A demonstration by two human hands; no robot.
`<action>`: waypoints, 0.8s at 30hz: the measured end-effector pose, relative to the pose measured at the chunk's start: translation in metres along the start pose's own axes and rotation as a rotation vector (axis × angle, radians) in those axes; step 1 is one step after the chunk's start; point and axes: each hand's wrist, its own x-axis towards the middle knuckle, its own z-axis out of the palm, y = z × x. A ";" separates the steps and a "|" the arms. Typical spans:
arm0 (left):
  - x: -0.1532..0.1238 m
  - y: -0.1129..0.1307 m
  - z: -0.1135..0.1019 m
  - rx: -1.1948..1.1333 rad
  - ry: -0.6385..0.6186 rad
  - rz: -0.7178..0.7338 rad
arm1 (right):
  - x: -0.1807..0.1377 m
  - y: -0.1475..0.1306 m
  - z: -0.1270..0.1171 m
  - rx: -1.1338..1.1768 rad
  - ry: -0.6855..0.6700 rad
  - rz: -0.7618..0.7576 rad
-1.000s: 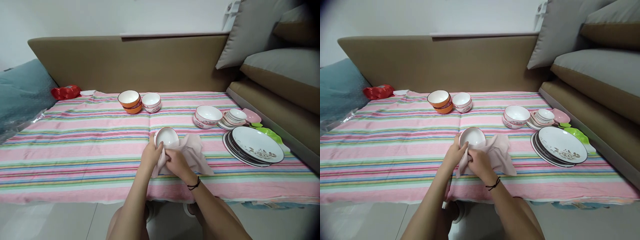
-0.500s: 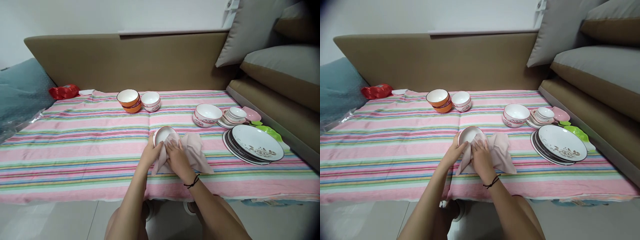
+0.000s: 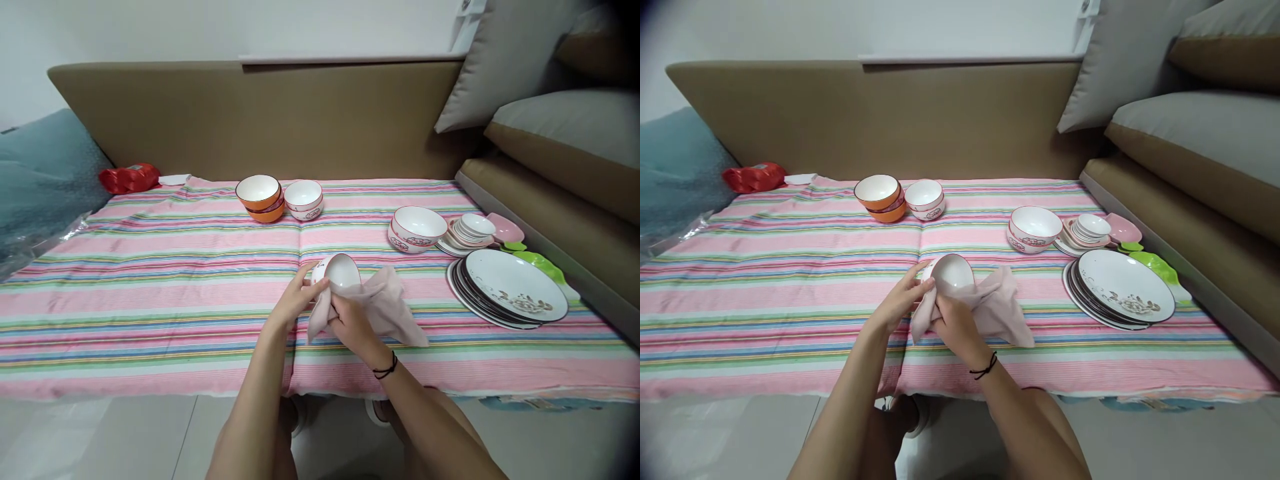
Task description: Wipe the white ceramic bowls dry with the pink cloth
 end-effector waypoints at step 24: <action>0.004 -0.010 -0.004 -0.187 0.238 0.036 | 0.003 0.010 -0.011 -0.292 -0.038 -0.101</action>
